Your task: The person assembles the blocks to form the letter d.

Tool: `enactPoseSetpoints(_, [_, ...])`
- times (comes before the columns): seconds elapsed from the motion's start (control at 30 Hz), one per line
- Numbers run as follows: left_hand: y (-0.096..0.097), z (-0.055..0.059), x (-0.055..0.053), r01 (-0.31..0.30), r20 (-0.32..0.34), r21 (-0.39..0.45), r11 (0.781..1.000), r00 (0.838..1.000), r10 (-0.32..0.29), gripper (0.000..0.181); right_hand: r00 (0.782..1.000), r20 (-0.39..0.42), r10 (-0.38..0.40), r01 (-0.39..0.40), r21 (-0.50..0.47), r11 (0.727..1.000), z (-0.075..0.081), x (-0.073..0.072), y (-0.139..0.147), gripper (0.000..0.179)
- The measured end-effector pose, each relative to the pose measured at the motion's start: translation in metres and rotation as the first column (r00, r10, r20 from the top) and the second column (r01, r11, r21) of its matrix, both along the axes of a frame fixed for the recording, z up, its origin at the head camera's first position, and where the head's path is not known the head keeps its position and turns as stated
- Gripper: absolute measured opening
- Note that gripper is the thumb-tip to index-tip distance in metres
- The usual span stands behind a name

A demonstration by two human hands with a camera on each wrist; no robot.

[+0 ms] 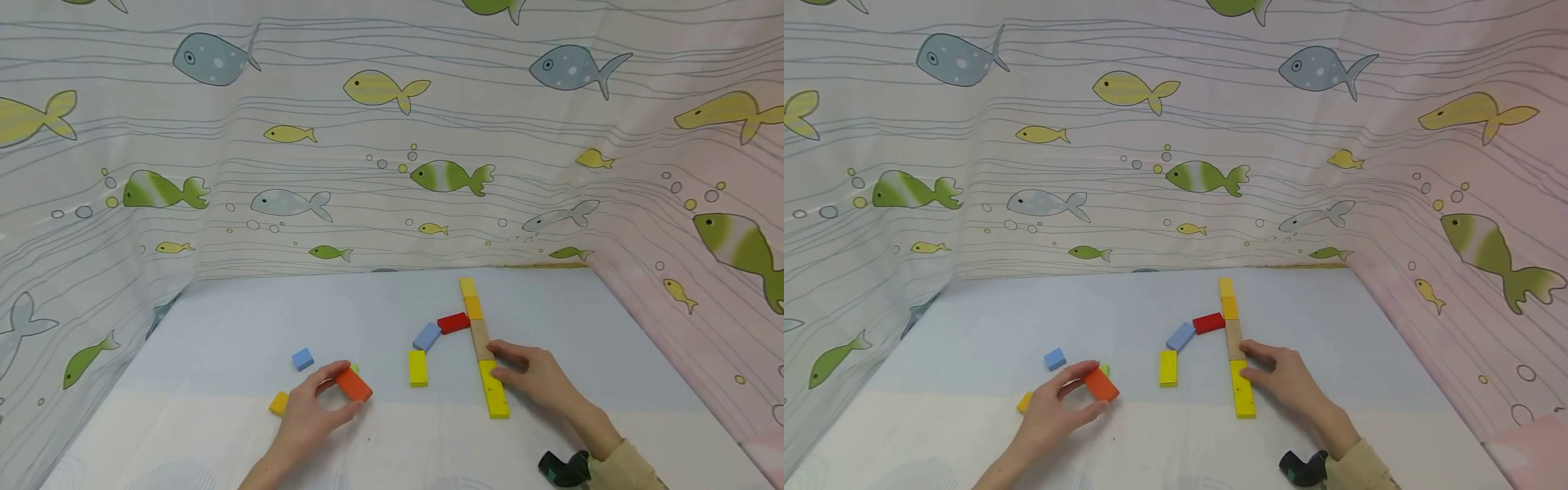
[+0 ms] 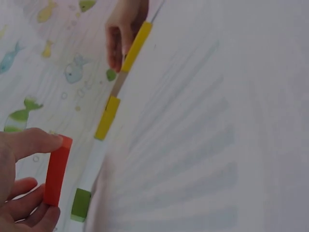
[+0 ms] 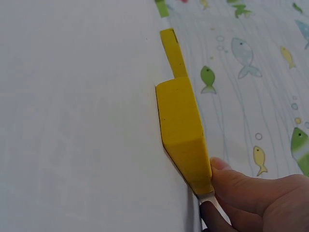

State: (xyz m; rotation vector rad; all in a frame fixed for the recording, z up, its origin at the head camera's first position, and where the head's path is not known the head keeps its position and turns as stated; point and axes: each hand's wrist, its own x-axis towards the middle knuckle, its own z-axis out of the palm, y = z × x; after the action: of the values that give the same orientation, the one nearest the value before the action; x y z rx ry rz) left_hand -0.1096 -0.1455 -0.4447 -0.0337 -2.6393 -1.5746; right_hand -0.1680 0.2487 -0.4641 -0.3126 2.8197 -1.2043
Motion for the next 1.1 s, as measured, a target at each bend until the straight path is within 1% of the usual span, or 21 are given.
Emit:
enactPoseSetpoints(0.23, [0.011,-0.001,-0.001,0.074,0.000,-0.031,0.997,0.997,-0.074,0.060,1.000,-0.006,0.011,-0.011,-0.007,1.000,-0.001,0.001,0.000,0.056])
enactPoseSetpoints(0.37, [0.015,-0.003,-0.002,0.095,0.030,-0.046,0.994,0.995,-0.094,0.060,1.000,-0.020,0.017,-0.017,-0.010,1.000,-0.001,0.001,0.000,0.055])
enactPoseSetpoints(0.47, [0.018,-0.005,-0.002,0.122,0.047,-0.077,0.990,0.992,-0.119,0.060,1.000,-0.025,0.018,-0.018,-0.007,1.000,-0.002,0.001,0.000,0.055])
enactPoseSetpoints(0.5, [0.019,-0.006,-0.002,0.139,0.046,-0.093,0.986,0.990,-0.135,0.060,1.000,-0.026,0.017,-0.017,-0.006,1.000,-0.002,0.001,0.001,0.055])
enactPoseSetpoints(0.63, [0.023,-0.009,-0.003,0.227,0.040,-0.121,0.966,0.974,-0.223,0.059,1.000,-0.026,0.012,-0.012,-0.005,1.000,-0.003,0.001,0.001,0.055])
enactPoseSetpoints(0.7, [0.026,-0.010,-0.003,0.269,0.032,-0.130,0.954,0.963,-0.268,0.059,1.000,-0.022,0.009,-0.009,-0.007,1.000,-0.002,0.001,0.001,0.055])
enactPoseSetpoints(0.77, [0.029,-0.011,-0.003,0.298,0.038,-0.132,0.945,0.955,-0.296,0.058,1.000,-0.018,0.005,-0.005,-0.009,1.000,-0.002,0.001,0.001,0.055])
enactPoseSetpoints(1.0, [0.039,-0.010,-0.003,0.352,0.109,-0.133,0.926,0.934,-0.340,0.059,1.000,-0.010,0.002,-0.002,-0.008,1.000,-0.001,0.001,0.000,0.056])
enactPoseSetpoints(1.1, [0.042,-0.010,-0.003,0.370,0.109,-0.134,0.919,0.927,-0.358,0.059,1.000,-0.007,0.000,0.000,-0.004,1.000,-0.001,0.001,0.000,0.056])
